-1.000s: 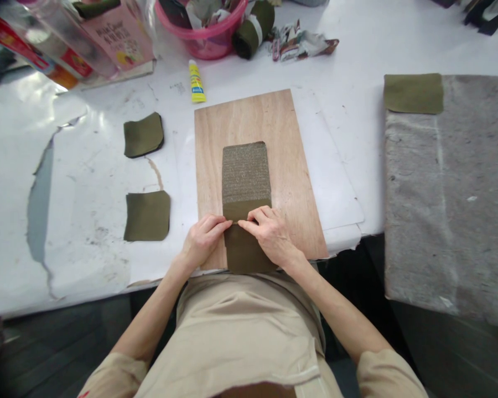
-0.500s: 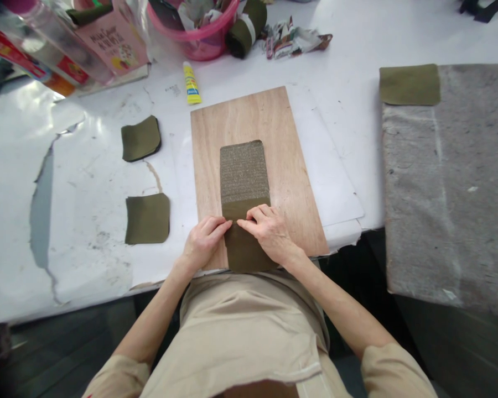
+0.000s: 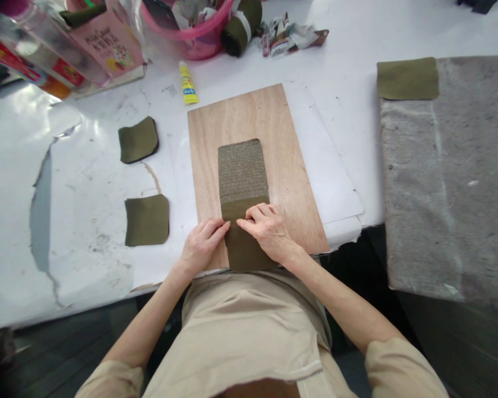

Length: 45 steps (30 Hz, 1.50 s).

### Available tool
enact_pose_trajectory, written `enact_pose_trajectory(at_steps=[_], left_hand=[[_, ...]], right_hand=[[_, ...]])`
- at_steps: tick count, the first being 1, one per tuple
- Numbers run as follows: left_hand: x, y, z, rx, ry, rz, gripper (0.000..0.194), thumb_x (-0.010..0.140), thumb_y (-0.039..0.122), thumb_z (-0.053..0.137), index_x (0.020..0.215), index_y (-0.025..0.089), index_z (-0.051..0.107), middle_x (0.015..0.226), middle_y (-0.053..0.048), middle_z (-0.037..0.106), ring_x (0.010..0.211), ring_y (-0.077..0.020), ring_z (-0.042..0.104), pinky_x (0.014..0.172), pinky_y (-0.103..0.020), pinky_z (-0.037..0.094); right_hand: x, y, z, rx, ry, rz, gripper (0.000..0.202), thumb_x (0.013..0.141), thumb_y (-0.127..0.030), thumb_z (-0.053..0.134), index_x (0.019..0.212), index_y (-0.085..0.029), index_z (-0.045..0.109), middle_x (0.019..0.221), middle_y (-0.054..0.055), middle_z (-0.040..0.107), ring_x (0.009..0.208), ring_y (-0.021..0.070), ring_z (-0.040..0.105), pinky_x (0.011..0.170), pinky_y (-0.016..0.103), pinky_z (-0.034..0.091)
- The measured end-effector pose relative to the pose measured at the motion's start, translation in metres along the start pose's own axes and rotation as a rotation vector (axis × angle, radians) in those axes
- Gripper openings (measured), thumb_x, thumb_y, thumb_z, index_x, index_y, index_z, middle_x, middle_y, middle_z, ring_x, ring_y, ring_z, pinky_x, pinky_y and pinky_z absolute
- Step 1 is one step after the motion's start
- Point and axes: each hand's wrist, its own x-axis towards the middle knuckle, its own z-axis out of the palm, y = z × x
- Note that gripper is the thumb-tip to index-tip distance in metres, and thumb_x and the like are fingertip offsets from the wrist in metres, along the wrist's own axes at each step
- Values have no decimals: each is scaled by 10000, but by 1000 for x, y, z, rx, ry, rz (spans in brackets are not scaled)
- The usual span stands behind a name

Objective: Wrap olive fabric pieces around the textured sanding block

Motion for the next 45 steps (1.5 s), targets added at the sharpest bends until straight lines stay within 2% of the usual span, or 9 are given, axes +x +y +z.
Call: enact_pose_trajectory(at_steps=[6, 9, 11, 15, 20, 26, 32, 39, 45], left_hand=[[-6, -2, -7, -58, -11, -79, 244, 962, 138, 446, 1153, 157, 598, 1056, -108, 632, 954, -201, 580, 811, -333, 537], [-2, 4, -11, -99, 79, -189, 234, 947, 130, 470, 1130, 167, 610, 1041, -100, 624, 954, -200, 568, 827, -336, 526], [3, 11, -9, -118, 124, -210, 275, 936, 115, 478, 1181, 168, 593, 1055, -104, 620, 976, -205, 563, 855, -348, 518], [9, 23, 4, -111, 53, -145, 368, 941, 112, 461, 1301, 154, 523, 1079, -122, 615, 997, -220, 555, 876, -380, 512], [6, 23, 15, -69, 42, -161, 363, 951, 128, 458, 1303, 171, 535, 1039, -112, 606, 965, -215, 551, 832, -370, 514], [7, 24, 12, -38, 31, -155, 380, 945, 123, 480, 1316, 180, 538, 1015, -103, 602, 960, -213, 545, 815, -348, 505], [7, 24, 12, 12, 4, -133, 393, 950, 151, 486, 1337, 200, 532, 1027, -104, 586, 987, -224, 539, 838, -360, 501], [14, 30, 5, 105, -89, -104, 429, 943, 161, 494, 1370, 206, 491, 1136, -122, 590, 1119, -266, 516, 924, -410, 458], [20, 30, 1, 106, -187, -65, 456, 934, 149, 495, 1388, 181, 465, 1123, -127, 588, 1096, -271, 525, 917, -412, 455]], right_hand=[[-1, 0, 1, -8, -9, 13, 198, 954, -201, 549, 1053, -255, 711, 929, 36, 626, 933, 175, 497, 859, 325, 346], [0, 0, 1, -3, -4, 11, 198, 951, -200, 552, 1056, -256, 711, 937, 39, 630, 936, 176, 501, 855, 327, 347], [0, -1, 0, -5, 6, 0, 196, 956, -206, 545, 1048, -252, 712, 935, 43, 631, 934, 178, 502, 848, 327, 347], [1, 1, -1, -4, 11, -19, 214, 978, -235, 504, 1039, -245, 710, 930, 47, 632, 929, 184, 499, 831, 332, 353], [2, 16, -4, 87, -35, -82, 229, 979, -205, 485, 1076, -209, 692, 958, 59, 634, 968, 188, 502, 857, 331, 376], [1, 36, -10, 140, -31, -161, 232, 982, -206, 474, 1041, -205, 699, 926, 56, 630, 937, 181, 496, 854, 319, 407], [-4, 39, -11, 126, -22, -159, 238, 977, -189, 475, 1062, -211, 697, 910, 59, 608, 913, 182, 484, 836, 322, 418], [-6, 37, -9, 85, -26, -161, 248, 979, -185, 466, 1072, -200, 696, 908, 65, 593, 915, 185, 483, 831, 321, 422], [-7, 44, -14, 92, -47, -172, 257, 984, -193, 460, 1106, -215, 685, 931, 65, 610, 936, 184, 497, 844, 326, 418]])
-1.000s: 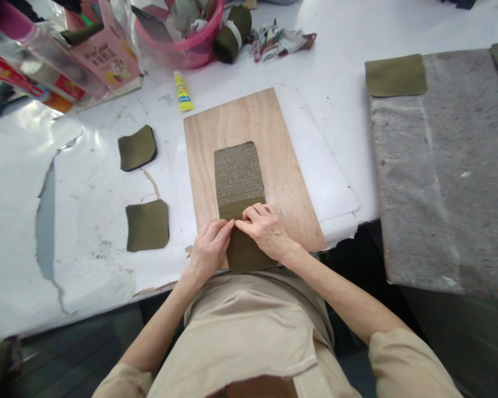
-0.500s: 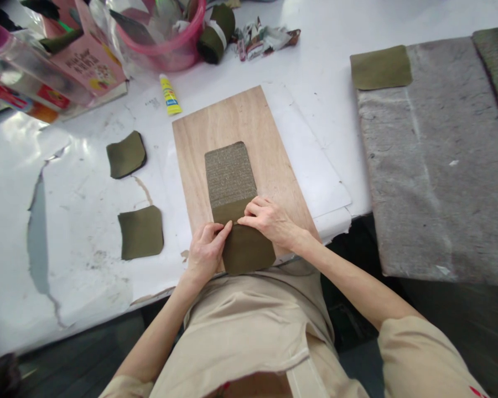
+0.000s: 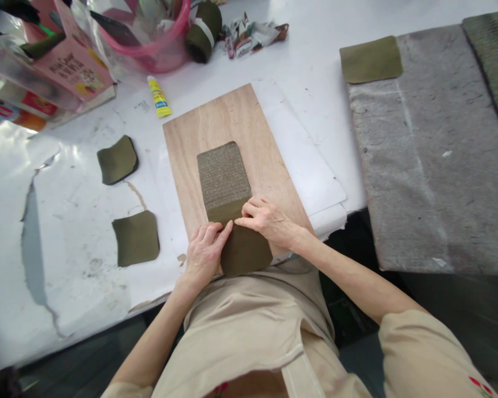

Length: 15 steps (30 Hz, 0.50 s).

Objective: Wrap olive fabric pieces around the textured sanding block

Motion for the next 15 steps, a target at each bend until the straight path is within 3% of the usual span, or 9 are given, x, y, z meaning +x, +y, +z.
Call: enact_pose_trajectory(at_steps=[7, 15], left_hand=[[4, -1, -5, 16, -72, 22, 496, 927, 152, 493, 1417, 205, 435, 1120, -133, 570, 1066, -272, 524, 872, -414, 462], [7, -1, -6, -32, -72, 46, 522, 932, 139, 452, 1444, 220, 389, 1180, -129, 571, 1116, -262, 513, 907, -411, 444]], right_hand=[[-8, 11, -8, 23, 9, -2, 244, 980, -189, 470, 1074, -194, 695, 914, 64, 620, 906, 173, 511, 838, 313, 430], [-9, 10, -9, 8, 11, -11, 253, 972, -162, 476, 1081, -209, 700, 901, 60, 608, 886, 170, 500, 824, 313, 425]])
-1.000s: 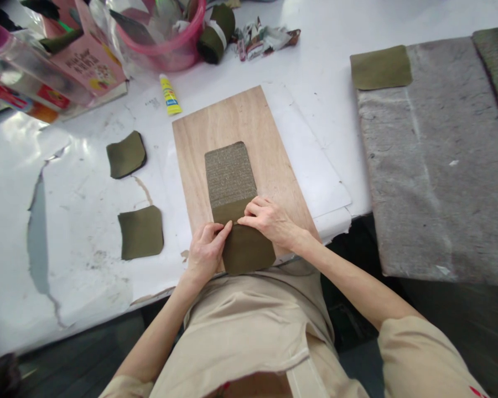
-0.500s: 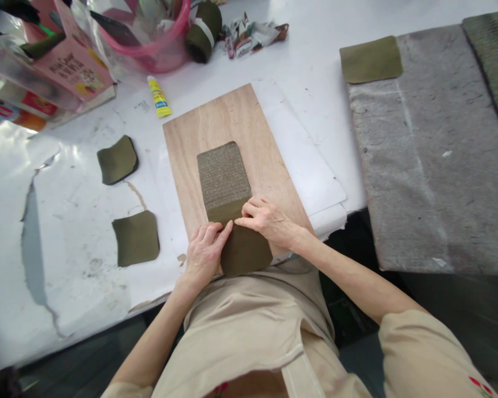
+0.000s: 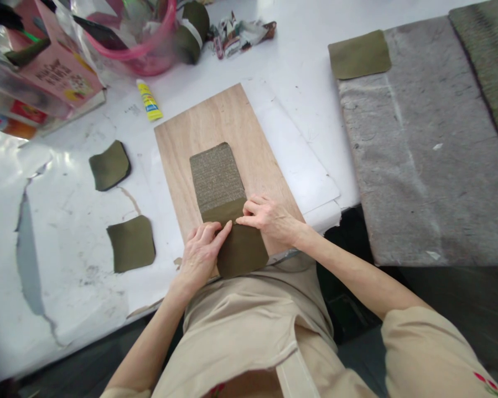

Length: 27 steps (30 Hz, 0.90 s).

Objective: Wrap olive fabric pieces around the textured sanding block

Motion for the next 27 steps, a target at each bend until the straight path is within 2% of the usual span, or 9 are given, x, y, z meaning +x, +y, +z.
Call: enact_pose_trajectory(at_steps=[9, 13, 18, 27], left_hand=[[5, 5, -8, 50, -65, 27, 543, 911, 119, 459, 1447, 166, 391, 1165, -151, 565, 1101, -289, 510, 904, -433, 438], [7, 4, -8, 30, -61, 45, 560, 912, 110, 452, 1461, 177, 364, 1216, -149, 554, 1161, -287, 489, 939, -430, 419], [11, 2, -6, 32, -74, 70, 566, 910, 97, 453, 1460, 194, 364, 1184, -132, 573, 1093, -260, 528, 891, -398, 422], [15, 5, -9, 95, -121, 66, 575, 908, 86, 459, 1464, 191, 361, 1172, -117, 563, 1073, -239, 522, 872, -380, 425]], right_hand=[[-2, -2, -4, 46, -5, 35, 261, 981, -173, 462, 1096, -177, 697, 927, 70, 611, 912, 173, 510, 842, 313, 446], [-4, -1, -6, 65, -7, 74, 249, 976, -185, 475, 1065, -185, 707, 927, 66, 623, 913, 178, 509, 823, 303, 459], [-7, -1, -7, 89, 9, 142, 261, 982, -191, 462, 1035, -187, 717, 915, 63, 620, 892, 174, 511, 781, 284, 466], [-12, 2, -6, 77, 12, 114, 261, 981, -193, 457, 1045, -170, 709, 919, 74, 621, 900, 187, 506, 784, 299, 479]])
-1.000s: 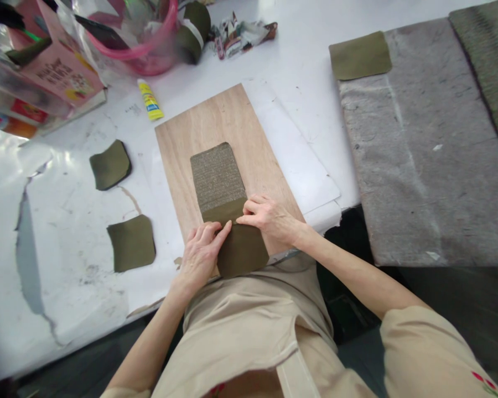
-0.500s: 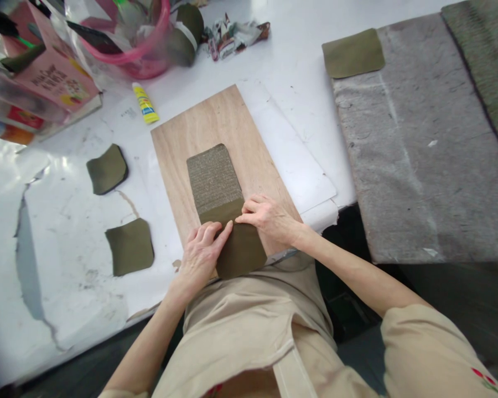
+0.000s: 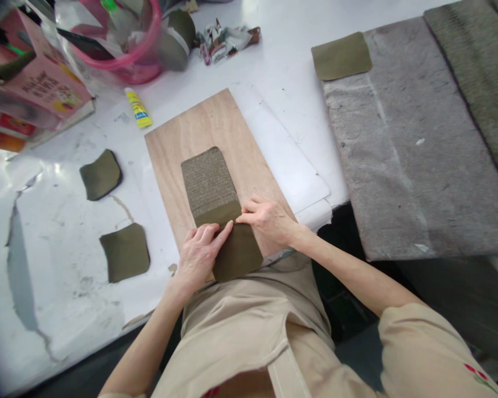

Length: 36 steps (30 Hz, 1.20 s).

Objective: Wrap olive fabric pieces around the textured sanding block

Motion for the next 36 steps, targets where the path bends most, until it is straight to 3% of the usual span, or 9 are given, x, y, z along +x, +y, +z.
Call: enact_pose_trajectory(at_steps=[13, 21, 36], left_hand=[[9, 2, -5, -23, 7, 16, 522, 929, 84, 434, 1438, 192, 392, 1193, -113, 552, 1091, -225, 501, 896, -363, 429], [16, 3, -13, -16, -89, 30, 552, 929, 110, 462, 1462, 201, 351, 1182, -106, 543, 1069, -231, 504, 881, -363, 433], [16, 2, -9, -17, -78, 35, 564, 929, 116, 453, 1473, 195, 328, 1159, -102, 541, 1044, -229, 501, 861, -359, 433]], right_hand=[[-3, 1, -3, -42, 29, 3, 234, 972, -182, 476, 1016, -161, 705, 926, 72, 635, 898, 186, 505, 757, 288, 477], [-6, 3, -3, -97, 32, -18, 228, 973, -179, 474, 1028, -149, 693, 931, 78, 629, 905, 193, 499, 766, 291, 476], [-6, 1, -3, -166, 29, -12, 178, 961, -180, 500, 937, -154, 674, 906, 67, 626, 880, 190, 509, 766, 297, 463]])
